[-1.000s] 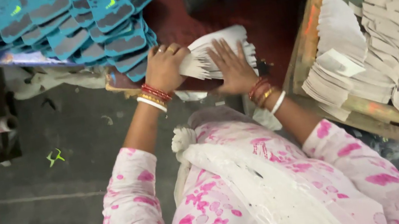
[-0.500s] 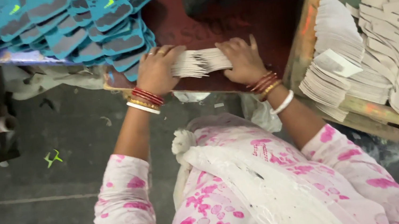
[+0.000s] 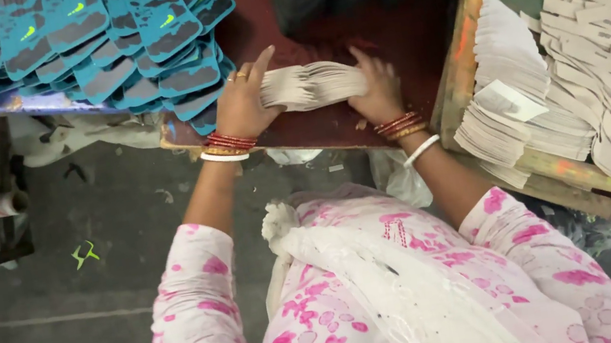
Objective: Sorting and stacking printed shoe insole components in a production environment.
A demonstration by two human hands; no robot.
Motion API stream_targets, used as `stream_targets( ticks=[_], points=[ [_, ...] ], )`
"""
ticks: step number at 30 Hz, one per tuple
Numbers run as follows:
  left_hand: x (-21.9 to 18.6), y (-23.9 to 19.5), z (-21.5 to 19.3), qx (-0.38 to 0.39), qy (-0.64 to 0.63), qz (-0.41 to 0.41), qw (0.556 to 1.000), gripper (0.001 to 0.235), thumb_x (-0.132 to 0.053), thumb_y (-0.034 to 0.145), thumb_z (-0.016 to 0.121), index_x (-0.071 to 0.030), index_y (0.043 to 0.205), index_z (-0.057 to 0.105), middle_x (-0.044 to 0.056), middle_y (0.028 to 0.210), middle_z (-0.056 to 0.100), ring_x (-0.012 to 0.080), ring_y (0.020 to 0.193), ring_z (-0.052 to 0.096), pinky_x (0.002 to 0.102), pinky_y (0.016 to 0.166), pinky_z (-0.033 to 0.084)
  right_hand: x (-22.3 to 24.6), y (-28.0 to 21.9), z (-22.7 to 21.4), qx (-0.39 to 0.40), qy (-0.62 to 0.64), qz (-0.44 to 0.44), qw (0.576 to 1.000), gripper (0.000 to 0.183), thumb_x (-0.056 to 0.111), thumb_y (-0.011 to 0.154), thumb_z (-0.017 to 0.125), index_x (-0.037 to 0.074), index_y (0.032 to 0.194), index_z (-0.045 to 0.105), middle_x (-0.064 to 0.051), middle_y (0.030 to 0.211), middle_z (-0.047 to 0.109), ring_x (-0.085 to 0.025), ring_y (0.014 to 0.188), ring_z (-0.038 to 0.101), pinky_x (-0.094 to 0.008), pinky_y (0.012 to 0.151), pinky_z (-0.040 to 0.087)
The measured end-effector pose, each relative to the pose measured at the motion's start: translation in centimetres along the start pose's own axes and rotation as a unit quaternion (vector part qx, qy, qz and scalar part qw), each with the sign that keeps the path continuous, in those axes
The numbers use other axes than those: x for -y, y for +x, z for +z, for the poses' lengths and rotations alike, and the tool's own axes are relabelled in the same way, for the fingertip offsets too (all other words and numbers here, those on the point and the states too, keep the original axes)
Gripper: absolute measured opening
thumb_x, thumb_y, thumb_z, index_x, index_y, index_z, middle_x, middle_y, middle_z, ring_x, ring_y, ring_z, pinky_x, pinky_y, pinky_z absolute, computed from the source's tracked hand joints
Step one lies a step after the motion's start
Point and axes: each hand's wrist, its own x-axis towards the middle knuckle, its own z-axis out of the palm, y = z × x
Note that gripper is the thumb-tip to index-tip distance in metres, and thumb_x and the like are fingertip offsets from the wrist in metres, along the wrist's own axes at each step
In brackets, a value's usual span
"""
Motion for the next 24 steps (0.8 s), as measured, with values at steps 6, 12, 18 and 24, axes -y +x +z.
stream_targets(
  ticks=[6,12,18,24],
  points=[
    [0.1,-2.6,0.8,-0.017,0.021,0.046,0.999,0.079,-0.014,0.070,0.089,-0.017,0.143,0.057,0.013,0.138,0.059,0.0371,0.129,0.053,0.050,0.106,0.043,-2.4,-2.5,2.5,-0.028,-0.162,-0.046,0.985,0.071,0.027,0.082,0.077,0.027,0.148,0.051,-0.005,0.151,0.053,-0.033,0.143,0.044,-0.067,0.118,0.029],
    [2.6,-4.2,3.7,-0.108,-0.144,0.032,0.983,0.104,-0.008,0.067,0.085,-0.005,0.159,0.035,0.025,0.156,0.043,0.0430,0.147,0.039,0.046,0.124,0.035,3.3,-3.2,0.6,0.035,-0.149,-0.207,0.966,0.114,0.039,0.063,0.081,0.009,0.161,0.030,-0.016,0.168,0.029,-0.036,0.156,0.020,-0.068,0.120,0.009],
    [-1.1,-2.7,3.7,-0.045,-0.173,-0.001,0.984,0.126,-0.033,0.056,0.101,-0.006,0.158,0.032,0.024,0.147,0.046,0.0414,0.138,0.045,0.045,0.118,0.040,4.4,1.2,3.3,0.032,-0.105,-0.210,0.972,0.126,0.078,0.075,0.074,-0.002,0.162,0.029,-0.018,0.170,0.026,-0.035,0.158,0.018,-0.069,0.122,0.005],
    [-1.9,-1.4,3.6,-0.092,-0.119,0.025,0.988,0.139,-0.043,0.046,0.105,0.001,0.154,0.030,0.027,0.140,0.045,0.0462,0.129,0.044,0.051,0.110,0.038,7.0,1.7,1.8,0.154,-0.126,-0.189,0.962,0.079,0.063,0.091,0.055,0.013,0.152,0.054,-0.007,0.160,0.049,-0.029,0.153,0.035,-0.070,0.129,0.009]
  ],
)
